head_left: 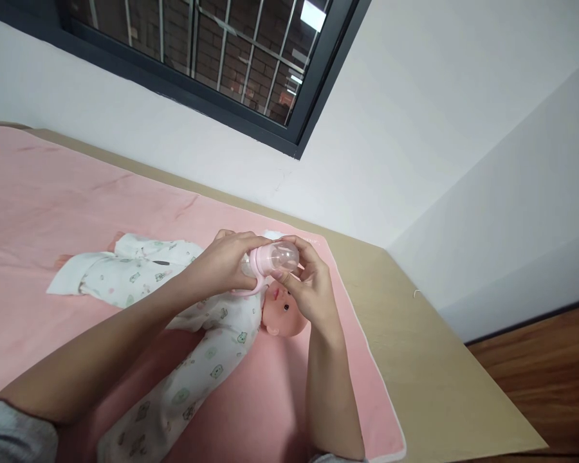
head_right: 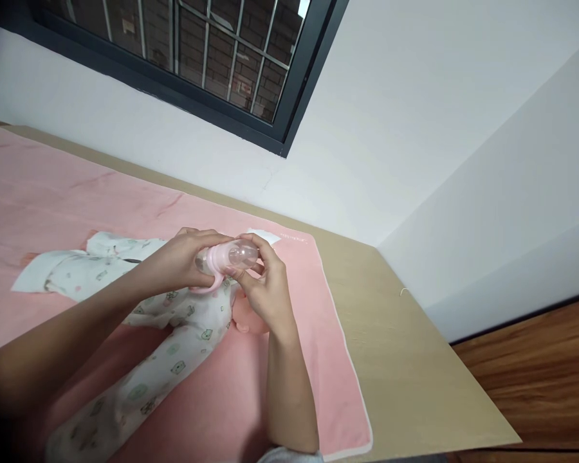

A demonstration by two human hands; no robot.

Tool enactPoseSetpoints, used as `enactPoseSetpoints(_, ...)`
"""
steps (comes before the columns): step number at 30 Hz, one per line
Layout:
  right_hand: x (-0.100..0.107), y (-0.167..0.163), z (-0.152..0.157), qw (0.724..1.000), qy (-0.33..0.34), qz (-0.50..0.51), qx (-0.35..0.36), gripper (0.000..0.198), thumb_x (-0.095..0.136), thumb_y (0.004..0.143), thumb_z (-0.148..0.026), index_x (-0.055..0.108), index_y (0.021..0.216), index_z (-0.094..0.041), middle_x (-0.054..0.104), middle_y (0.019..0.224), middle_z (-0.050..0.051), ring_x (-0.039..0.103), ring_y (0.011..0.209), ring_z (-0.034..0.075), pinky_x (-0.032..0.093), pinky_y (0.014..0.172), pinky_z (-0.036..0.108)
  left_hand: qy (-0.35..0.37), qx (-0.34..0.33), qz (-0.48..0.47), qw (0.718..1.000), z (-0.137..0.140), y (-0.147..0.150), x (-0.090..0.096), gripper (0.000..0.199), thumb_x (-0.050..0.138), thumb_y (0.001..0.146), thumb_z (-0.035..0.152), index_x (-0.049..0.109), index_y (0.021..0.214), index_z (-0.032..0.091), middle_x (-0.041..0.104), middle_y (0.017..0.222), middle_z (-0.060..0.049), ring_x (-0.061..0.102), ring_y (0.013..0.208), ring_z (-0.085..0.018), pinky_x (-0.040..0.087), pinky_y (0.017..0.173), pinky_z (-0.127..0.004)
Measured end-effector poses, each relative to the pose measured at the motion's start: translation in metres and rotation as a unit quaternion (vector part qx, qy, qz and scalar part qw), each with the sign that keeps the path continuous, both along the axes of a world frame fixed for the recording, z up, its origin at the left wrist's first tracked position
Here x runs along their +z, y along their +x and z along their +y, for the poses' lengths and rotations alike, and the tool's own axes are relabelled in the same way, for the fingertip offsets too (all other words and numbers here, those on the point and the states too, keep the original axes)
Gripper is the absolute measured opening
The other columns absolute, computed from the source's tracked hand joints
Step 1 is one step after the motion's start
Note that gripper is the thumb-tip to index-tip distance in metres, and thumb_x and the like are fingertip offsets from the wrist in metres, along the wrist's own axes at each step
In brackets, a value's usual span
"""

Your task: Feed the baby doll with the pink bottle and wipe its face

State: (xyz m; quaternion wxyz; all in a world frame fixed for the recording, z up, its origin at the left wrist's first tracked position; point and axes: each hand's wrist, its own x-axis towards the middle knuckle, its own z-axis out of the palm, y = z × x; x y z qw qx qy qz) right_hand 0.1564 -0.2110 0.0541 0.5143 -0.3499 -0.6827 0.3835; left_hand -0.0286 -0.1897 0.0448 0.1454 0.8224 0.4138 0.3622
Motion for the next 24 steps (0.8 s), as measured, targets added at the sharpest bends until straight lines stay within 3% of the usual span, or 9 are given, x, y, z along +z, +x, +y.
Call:
enactPoseSetpoints(13, -0.0002, 0.0008, 0.0014, 0.999, -0.032, 0.002, 0.008, 0.045, 0.084, 0.069, -0.037, 0.064, 0.108, -0.027, 0.065, 0.114, 0.003, 0.062, 0.104, 0.019, 0.054, 0.090, 0.034, -0.016, -0.016, 0.016, 1.000, 0.0057, -0.0014, -0.0013, 0.044, 0.059, 0.065, 0.020, 0.069, 0.108, 0.026, 0.071, 0.091, 0.001, 0.061, 0.082, -0.021, 0.039, 0.088, -0.036)
enactPoseSetpoints(24, 0.0005, 0.0042, 0.0028, 0.999, -0.040, 0.007, 0.023, 0.053, 0.086, 0.066, -0.043, 0.063, 0.111, -0.026, 0.066, 0.116, 0.004, 0.063, 0.107, 0.021, 0.056, 0.088, 0.035, 0.004, -0.034, 0.036, 0.999, 0.0061, -0.0073, -0.0025, 0.055, 0.055, 0.060, 0.014, 0.068, 0.111, 0.030, 0.071, 0.097, 0.006, 0.063, 0.089, -0.020, 0.033, 0.094, -0.037)
